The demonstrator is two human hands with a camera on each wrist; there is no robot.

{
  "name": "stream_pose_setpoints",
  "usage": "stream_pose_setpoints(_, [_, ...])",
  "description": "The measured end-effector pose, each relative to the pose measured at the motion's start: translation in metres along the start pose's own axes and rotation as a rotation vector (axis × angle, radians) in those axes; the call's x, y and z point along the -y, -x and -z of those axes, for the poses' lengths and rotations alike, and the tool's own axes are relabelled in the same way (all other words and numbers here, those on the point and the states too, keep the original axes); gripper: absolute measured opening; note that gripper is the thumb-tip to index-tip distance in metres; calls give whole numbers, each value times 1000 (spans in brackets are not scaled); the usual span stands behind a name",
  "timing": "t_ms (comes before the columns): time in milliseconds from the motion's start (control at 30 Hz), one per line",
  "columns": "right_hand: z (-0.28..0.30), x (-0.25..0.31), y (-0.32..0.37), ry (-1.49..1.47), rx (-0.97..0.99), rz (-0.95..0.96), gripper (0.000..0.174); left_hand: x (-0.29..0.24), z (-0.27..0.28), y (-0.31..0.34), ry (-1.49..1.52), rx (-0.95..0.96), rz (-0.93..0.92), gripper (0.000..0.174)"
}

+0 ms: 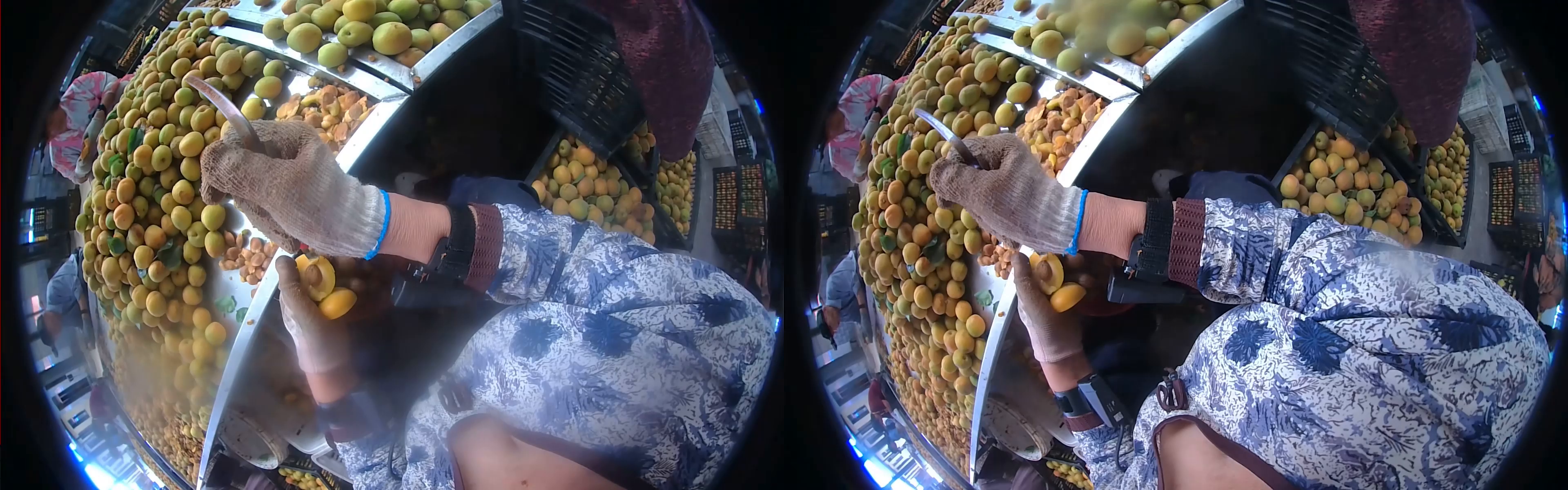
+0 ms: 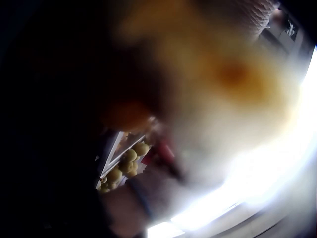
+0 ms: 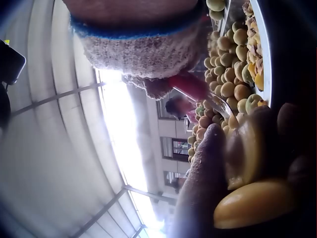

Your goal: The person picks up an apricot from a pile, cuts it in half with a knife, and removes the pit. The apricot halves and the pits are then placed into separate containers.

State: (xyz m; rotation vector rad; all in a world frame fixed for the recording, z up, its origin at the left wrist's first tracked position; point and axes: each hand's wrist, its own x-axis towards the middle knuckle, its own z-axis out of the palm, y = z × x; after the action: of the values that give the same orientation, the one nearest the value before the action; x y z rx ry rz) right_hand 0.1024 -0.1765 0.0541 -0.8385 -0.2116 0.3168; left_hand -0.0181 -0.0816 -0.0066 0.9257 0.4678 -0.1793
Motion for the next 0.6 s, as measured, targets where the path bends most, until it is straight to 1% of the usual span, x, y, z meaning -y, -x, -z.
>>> stream_pose_setpoints(33, [1,0,0,57,39,2,19,1,5,-3,-63,30,-34,37])
stream_pose_setpoints(100, [-1,1,2,95,51,25,20,4,11,-4,-125,59,-68,37])
stream_pose_setpoints(133, [-1,1,3,131,63,49,21,2,6,-2,-237,-39,-84,42])
stream_pose_setpoints(200, [-2,2,5,164,78,71,21,3,4,-2,-347,-138,-98,49])
stream_pose_setpoints(233, [-3,2,5,196,96,94,22,3,5,-3,-287,-166,-94,58])
stream_pose_setpoints(267, [-3,-4,4,196,97,92,22,5,3,-3,-256,-181,-91,62])
stream_pose_setpoints(300, [-4,-13,3,172,111,193,21,6,1,-4,-226,-196,-89,66])
stream_pose_setpoints(333, [-4,-18,2,148,124,295,21,6,-12,-4,-655,-182,-429,32])
stream_pose_setpoints(367, [-4,-18,4,149,123,292,21,3,-20,-3,-873,-154,-590,38])
stream_pose_setpoints(400, [-5,-16,5,121,125,259,20,1,-27,-1,-1080,-158,-767,57])
stream_pose_setpoints(433, [-6,-15,7,92,127,226,19,-4,-31,2,-821,-203,-537,59])
stream_pose_setpoints(467, [-4,-15,5,93,127,225,19,-5,-31,3,-692,-216,-421,60])
stream_pose_setpoints(500, [-2,-16,2,-46,99,105,18,-6,-32,4,-559,-241,-310,61])
stream_pose_setpoints(533, [-1,-16,0,-183,72,-16,18,-6,-28,4,-569,-227,-301,63])
stream_pose_setpoints(600, [0,-15,-1,-208,44,-32,17,-3,-14,2,-577,-217,-288,65])
